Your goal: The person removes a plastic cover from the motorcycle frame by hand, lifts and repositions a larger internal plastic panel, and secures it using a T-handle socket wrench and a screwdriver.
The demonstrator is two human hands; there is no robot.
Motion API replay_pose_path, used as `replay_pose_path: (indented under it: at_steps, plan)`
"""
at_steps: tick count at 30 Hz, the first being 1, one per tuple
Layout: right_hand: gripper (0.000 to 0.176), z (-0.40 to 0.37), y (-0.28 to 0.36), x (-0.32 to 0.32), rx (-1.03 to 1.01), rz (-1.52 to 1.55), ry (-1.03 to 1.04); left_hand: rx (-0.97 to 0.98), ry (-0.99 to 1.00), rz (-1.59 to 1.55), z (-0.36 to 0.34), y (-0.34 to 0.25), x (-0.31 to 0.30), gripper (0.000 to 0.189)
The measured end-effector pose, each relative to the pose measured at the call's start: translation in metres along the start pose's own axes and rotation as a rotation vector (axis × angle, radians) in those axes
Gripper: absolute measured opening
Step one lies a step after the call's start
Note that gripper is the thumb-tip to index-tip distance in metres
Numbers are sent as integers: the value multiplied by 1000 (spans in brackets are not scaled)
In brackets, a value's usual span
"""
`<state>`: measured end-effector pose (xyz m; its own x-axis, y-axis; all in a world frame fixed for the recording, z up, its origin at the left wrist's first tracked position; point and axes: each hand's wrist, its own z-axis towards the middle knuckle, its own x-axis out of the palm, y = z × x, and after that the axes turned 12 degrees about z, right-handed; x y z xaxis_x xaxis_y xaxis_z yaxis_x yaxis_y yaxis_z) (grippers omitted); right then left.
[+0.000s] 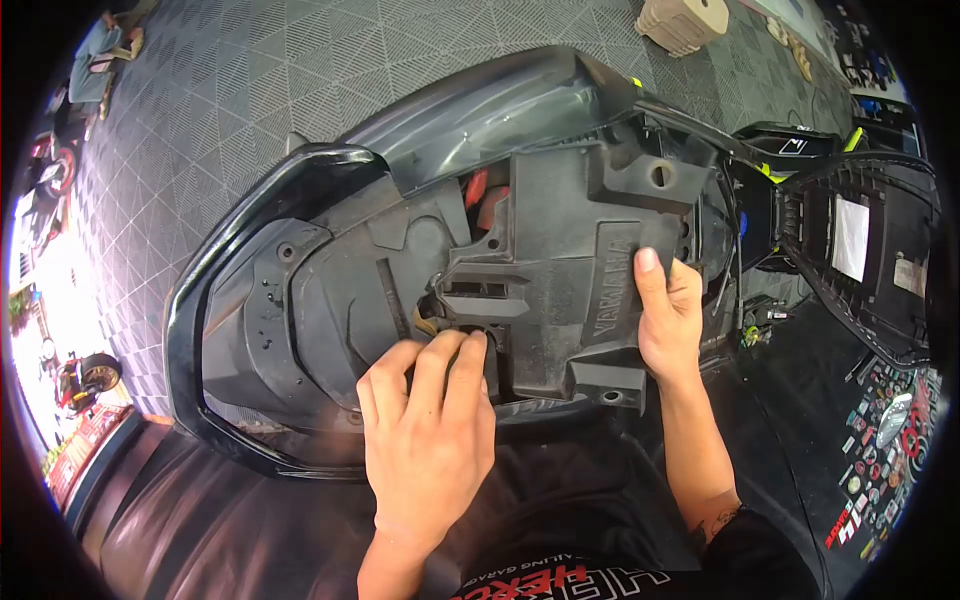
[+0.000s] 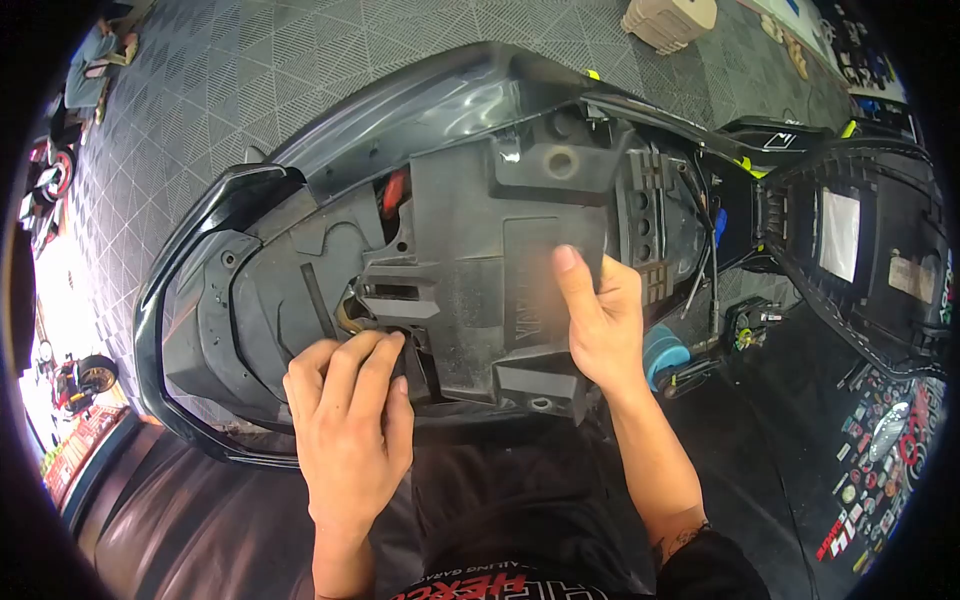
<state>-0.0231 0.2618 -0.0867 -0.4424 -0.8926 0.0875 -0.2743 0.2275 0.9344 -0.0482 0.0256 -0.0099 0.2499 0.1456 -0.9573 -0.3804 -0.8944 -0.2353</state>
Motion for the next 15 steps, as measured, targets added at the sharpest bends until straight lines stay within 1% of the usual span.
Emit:
replay_pose_path:
  at_steps: [1,2,5,8,11,15]
  plan:
    - [37,3,-1,0,24,-26,18,-18,-16,-53,-2,1,-2,38]
    - [38,5,-1,4,29,25,21,-35,-32,-105,-3,1,-3,37]
    - [42,13,-4,16,-3,31,2,-17,-123,-90,-5,-1,4,37]
    - [44,20,-13,4,-3,-88,63,10,-142,7,-8,-2,9,38]
    - [47,20,-8,7,66,-74,78,8,-153,37,-9,-2,10,39]
    - [49,16,-9,5,33,-44,46,-16,-204,38,-9,-4,11,38]
